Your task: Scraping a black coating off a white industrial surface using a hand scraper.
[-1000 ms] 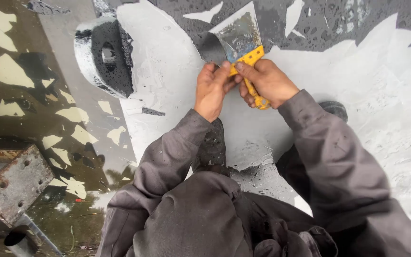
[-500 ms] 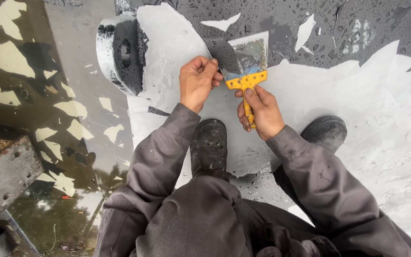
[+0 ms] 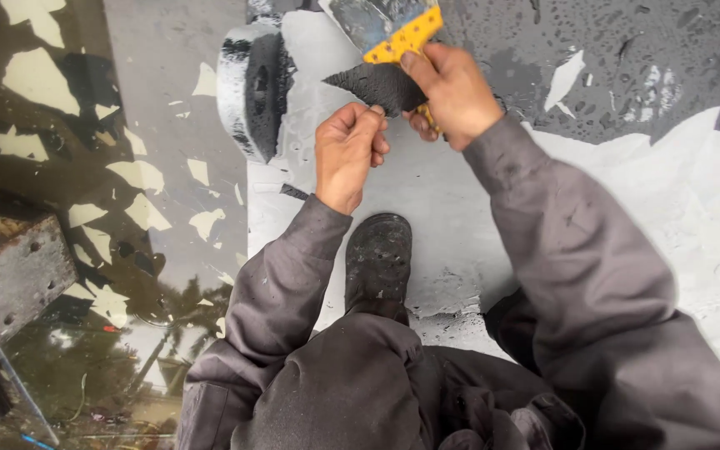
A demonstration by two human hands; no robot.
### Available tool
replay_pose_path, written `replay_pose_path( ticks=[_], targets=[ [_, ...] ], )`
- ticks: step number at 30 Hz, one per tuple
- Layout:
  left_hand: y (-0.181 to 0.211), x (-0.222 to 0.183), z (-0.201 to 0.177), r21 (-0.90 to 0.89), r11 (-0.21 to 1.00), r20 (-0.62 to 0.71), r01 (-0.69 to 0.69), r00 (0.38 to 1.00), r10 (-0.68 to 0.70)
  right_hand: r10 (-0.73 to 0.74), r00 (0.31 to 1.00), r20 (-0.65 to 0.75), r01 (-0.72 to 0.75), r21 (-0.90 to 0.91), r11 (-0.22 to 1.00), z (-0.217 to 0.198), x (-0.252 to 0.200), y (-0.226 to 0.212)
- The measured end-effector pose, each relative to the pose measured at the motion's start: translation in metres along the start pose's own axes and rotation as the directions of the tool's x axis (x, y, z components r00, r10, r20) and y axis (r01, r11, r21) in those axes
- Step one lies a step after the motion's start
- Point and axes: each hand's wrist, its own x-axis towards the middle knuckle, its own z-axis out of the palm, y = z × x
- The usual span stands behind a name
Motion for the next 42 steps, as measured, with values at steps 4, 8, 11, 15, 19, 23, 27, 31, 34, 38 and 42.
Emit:
replay_pose_path(
  ticks=[4, 8, 11, 15, 19, 23, 27, 31, 34, 38, 42],
  targets=[
    [-0.002, -0.055, -0.052, -0.011, 0.998, -0.041, -0.06, 0.997, 0.06, -0.193, 0.976, 0.099, 0.204, -0.116, 0.972, 0.001, 0.005, -0.019],
    [-0.034, -0.1, -0.144, 0.07, 0.933, -0.337, -0.352, 0.872, 0.354, -0.23, 0.971, -0.065, 0.234, 0.048, 0.971, -0.033, -0.041, 0.029],
    [-0.025, -0.103, -0.187, -0.243, 0.847, -0.573, -0.473, 0.774, 0.268, -0.172, 0.966, -0.192, 0.21, 0.195, 0.958, -0.04, -0.085, 0.081],
    [-0.026, -0.105, -0.153, 0.112, 0.884, -0.575, -0.455, 0.696, 0.431, 0.024, 0.96, -0.28, 0.055, 0.272, 0.961, -0.017, -0.126, 0.131],
    [-0.046, -0.104, -0.07, 0.148, 0.982, 0.029, -0.114, 0.993, 0.111, 0.214, 0.945, -0.247, -0.09, 0.433, 0.897, 0.004, -0.151, 0.15],
    [-0.096, -0.074, 0.003, 0.183, 0.983, 0.217, 0.015, 0.974, -0.056, 0.232, 0.945, -0.23, -0.103, 0.464, 0.88, 0.008, -0.155, 0.15],
    [-0.089, -0.057, 0.036, 0.038, 0.938, 0.178, 0.346, 0.921, -0.347, 0.256, 0.943, -0.215, -0.127, 0.477, 0.87, 0.016, -0.153, 0.149],
    [-0.076, -0.062, 0.041, 0.066, 0.918, 0.179, 0.392, 0.9, -0.397, 0.292, 0.936, -0.196, -0.149, 0.532, 0.834, 0.022, -0.15, 0.151],
    [-0.083, -0.061, 0.045, 0.112, 0.945, 0.112, 0.308, 0.941, -0.319, 0.329, 0.919, -0.215, -0.172, 0.534, 0.828, 0.022, -0.147, 0.154],
    [-0.087, -0.057, 0.052, 0.087, 0.942, 0.075, 0.324, 0.941, -0.33, 0.269, 0.94, -0.21, -0.138, 0.49, 0.861, 0.012, -0.14, 0.161],
    [-0.101, -0.058, 0.052, 0.065, 0.958, 0.046, 0.28, 0.958, -0.283, 0.279, 0.938, -0.208, -0.163, 0.445, 0.881, 0.005, -0.144, 0.155]
  ],
)
